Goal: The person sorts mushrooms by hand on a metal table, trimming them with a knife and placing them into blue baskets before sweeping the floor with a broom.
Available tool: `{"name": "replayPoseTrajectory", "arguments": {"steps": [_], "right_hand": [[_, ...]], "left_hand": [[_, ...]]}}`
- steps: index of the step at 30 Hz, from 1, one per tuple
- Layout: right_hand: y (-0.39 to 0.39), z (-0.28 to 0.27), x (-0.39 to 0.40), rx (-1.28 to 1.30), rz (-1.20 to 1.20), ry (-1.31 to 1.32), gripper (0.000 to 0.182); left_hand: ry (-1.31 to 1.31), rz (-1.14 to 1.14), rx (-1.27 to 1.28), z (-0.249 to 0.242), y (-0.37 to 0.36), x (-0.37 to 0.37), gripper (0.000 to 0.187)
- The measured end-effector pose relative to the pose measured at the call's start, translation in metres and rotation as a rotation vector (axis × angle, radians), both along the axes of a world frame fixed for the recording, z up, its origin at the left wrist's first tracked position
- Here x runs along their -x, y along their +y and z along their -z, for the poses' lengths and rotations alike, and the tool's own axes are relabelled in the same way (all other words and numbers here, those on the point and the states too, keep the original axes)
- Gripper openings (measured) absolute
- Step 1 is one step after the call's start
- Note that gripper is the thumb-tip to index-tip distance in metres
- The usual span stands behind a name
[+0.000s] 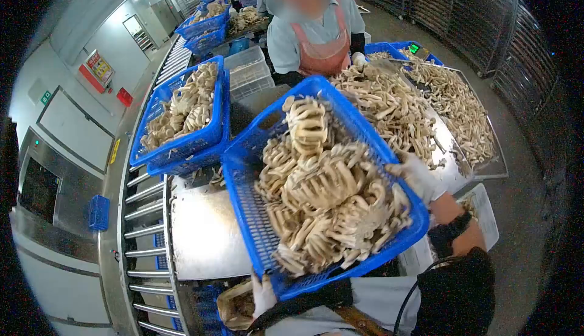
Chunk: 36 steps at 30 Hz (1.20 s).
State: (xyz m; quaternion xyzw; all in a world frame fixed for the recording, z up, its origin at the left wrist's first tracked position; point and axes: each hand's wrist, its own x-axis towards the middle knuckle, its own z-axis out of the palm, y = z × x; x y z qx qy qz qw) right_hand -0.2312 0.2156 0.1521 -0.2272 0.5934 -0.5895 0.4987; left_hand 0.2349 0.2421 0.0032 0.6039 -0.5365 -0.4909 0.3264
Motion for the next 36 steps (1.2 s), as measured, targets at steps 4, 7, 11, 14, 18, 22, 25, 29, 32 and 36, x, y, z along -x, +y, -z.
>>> {"name": "replayPoseTrajectory", "arguments": {"steps": [4,7,11,14,18,22,25,29,32,36], "right_hand": [[-0.043,-0.061,0.053,0.087,-0.114,0.198,0.041],[-0.091,-0.117,0.066,-0.012,-0.249,0.964,0.043],[-0.137,-0.166,0.034,-0.163,-0.217,1.413,0.041],[-0.152,-0.169,-0.009,-0.082,-0.172,1.552,0.037],[-0.164,-0.181,-0.088,-0.161,-0.213,1.601,0.03],[-0.174,-0.181,-0.117,-0.273,-0.179,1.659,0.04],[-0.182,-0.18,-0.119,-0.275,-0.212,1.839,0.037],[-0.201,-0.198,-0.141,-0.449,-0.203,1.437,0.043],[-0.207,-0.192,-0.127,-0.31,-0.2,1.052,0.042],[-0.215,-0.192,-0.143,-0.302,-0.241,1.009,0.034]], "left_hand": [[-0.094,0.155,0.195,0.064,-0.058,0.076,0.05],[-0.173,0.612,0.143,0.095,-0.128,0.121,0.041],[-0.295,0.162,0.418,0.11,-0.194,0.107,0.046],[0.076,-0.235,0.258,0.084,-0.245,0.025,0.049],[0.148,-0.777,0.254,0.082,-0.296,-0.048,0.071],[0.543,-0.819,0.282,0.071,-0.324,-0.045,0.088],[0.943,-0.651,0.22,0.123,-0.351,-0.057,0.071],[0.922,-0.549,0.157,0.097,-0.376,-0.015,0.068],[0.896,-0.46,0.158,0.101,-0.398,0.018,0.066],[0.836,-0.314,0.202,0.111,-0.426,0.066,0.064]]}}
